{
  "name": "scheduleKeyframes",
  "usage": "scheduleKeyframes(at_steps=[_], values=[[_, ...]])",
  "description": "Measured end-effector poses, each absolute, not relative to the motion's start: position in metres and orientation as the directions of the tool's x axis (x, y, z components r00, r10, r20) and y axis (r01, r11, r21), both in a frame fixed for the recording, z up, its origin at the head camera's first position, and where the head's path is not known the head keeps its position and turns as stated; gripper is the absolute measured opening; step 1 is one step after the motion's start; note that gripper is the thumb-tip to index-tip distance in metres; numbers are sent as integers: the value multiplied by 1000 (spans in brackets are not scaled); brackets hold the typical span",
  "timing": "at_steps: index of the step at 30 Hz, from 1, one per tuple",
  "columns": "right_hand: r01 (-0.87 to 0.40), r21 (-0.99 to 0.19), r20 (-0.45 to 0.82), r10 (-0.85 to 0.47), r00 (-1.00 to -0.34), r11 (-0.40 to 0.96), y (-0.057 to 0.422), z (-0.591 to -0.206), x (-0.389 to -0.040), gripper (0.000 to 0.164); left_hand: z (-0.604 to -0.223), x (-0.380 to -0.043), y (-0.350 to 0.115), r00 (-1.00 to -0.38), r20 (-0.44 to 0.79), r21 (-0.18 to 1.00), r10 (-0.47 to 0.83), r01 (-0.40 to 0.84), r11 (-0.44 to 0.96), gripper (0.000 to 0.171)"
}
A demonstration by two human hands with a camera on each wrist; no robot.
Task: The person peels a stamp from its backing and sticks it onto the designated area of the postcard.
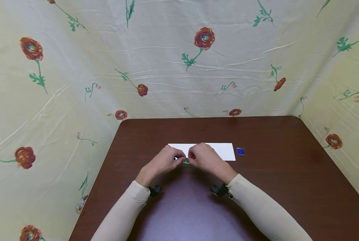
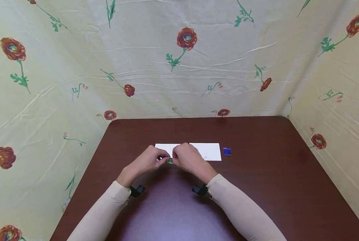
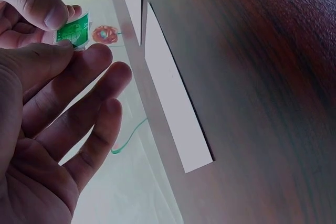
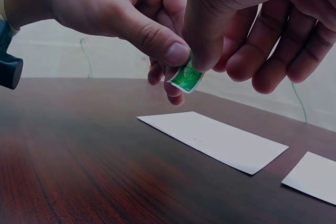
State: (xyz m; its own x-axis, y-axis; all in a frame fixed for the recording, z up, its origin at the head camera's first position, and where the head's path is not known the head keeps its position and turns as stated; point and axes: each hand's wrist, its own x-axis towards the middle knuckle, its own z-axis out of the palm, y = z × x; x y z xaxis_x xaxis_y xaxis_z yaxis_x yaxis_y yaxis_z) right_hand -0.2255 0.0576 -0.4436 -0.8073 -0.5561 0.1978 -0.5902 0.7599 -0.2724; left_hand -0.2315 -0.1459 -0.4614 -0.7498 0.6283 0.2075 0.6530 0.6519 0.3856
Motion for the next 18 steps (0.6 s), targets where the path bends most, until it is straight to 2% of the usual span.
scheduleKeyframes(at_steps=[18], values=[[-639,-267,226,-597,-769,722,58,-447,-224,9,-463,-232,-147,-766,216,386,606,637,667,5]])
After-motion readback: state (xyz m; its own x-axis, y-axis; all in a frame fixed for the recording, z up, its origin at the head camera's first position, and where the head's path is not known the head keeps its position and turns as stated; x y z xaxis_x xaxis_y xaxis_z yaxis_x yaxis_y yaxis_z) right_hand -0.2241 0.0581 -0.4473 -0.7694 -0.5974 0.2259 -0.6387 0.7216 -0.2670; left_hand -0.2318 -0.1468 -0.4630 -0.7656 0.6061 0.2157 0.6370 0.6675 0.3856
